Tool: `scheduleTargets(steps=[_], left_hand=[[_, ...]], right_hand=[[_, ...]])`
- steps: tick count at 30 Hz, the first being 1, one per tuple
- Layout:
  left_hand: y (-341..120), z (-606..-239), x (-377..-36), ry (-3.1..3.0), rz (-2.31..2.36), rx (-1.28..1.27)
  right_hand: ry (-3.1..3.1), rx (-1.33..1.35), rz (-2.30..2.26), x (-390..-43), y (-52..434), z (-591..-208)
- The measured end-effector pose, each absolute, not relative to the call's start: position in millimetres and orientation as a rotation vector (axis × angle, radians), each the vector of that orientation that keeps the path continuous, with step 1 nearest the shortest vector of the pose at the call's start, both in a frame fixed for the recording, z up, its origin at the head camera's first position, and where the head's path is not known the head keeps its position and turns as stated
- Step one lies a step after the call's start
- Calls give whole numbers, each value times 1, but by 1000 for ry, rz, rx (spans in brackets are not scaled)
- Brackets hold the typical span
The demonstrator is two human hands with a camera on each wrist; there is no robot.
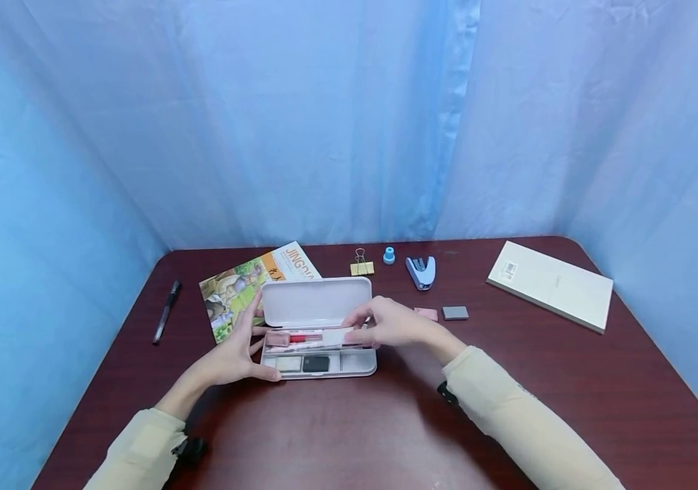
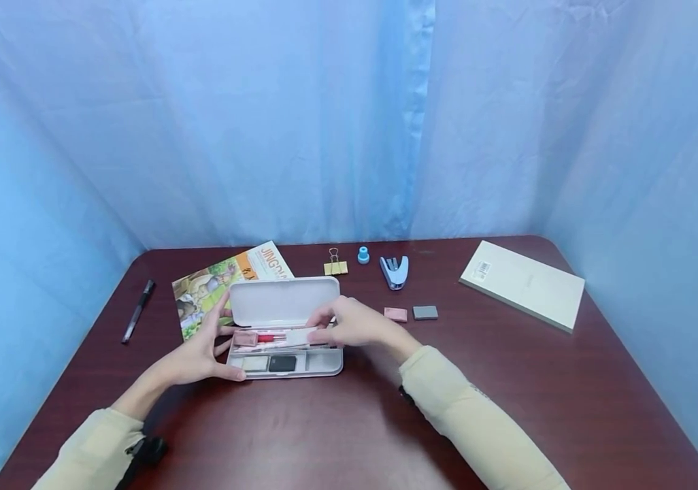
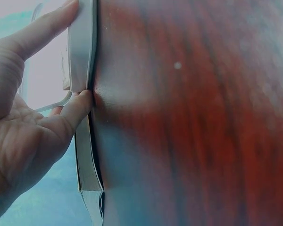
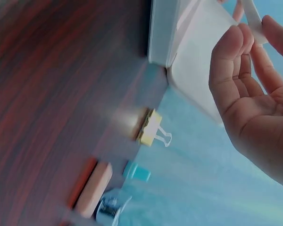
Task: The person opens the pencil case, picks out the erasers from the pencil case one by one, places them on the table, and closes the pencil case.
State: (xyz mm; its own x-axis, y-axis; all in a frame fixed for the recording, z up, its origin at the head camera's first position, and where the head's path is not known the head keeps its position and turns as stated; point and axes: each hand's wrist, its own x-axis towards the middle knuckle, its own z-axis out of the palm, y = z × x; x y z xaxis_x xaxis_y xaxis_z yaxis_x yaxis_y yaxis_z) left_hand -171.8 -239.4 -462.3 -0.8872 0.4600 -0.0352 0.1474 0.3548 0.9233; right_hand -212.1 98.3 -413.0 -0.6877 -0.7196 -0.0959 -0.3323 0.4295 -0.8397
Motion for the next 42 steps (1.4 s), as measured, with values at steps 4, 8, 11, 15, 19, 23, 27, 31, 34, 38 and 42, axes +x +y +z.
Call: scheduleTargets(steps=[4,8,11,15,19,23,27,31,34,38,42], left_hand=[[-239,-462,-171,2322,1558,535],[-239,-463,-170,2318,1563,535],[-239,-462,-170,2318,1563,535],[-240,-461,-170,2321,1561,535],[-241,-461,-170,2328,1554,541],[-244,-461,-170,2337,1547,538],[-245,-460,-170,2343,1542,535],[-245,-459,-171,2333,1548,534],[-243,-458,-172,2326,1552,533],[-242,-459,-172,2324,1555,529],[-241,-461,-172,2318,1552,526]], right_hand=[[2221,-810,-1204,-210,116,-411],[2198,-724,-1231,-208,130,-409],[2169,-665,-1264,-208,141,-407],[2146,-586,-1305,-209,159,-402],[2155,-519,-1345,-211,180,-400],[2182,-444,-1377,-210,202,-401],[2211,-386,-1394,-208,226,-406],[2243,-335,-1393,-207,254,-410],[2269,-283,-1381,-209,277,-412],[2304,-209,-1351,-213,307,-418],[2316,-148,-1322,-216,331,-425]])
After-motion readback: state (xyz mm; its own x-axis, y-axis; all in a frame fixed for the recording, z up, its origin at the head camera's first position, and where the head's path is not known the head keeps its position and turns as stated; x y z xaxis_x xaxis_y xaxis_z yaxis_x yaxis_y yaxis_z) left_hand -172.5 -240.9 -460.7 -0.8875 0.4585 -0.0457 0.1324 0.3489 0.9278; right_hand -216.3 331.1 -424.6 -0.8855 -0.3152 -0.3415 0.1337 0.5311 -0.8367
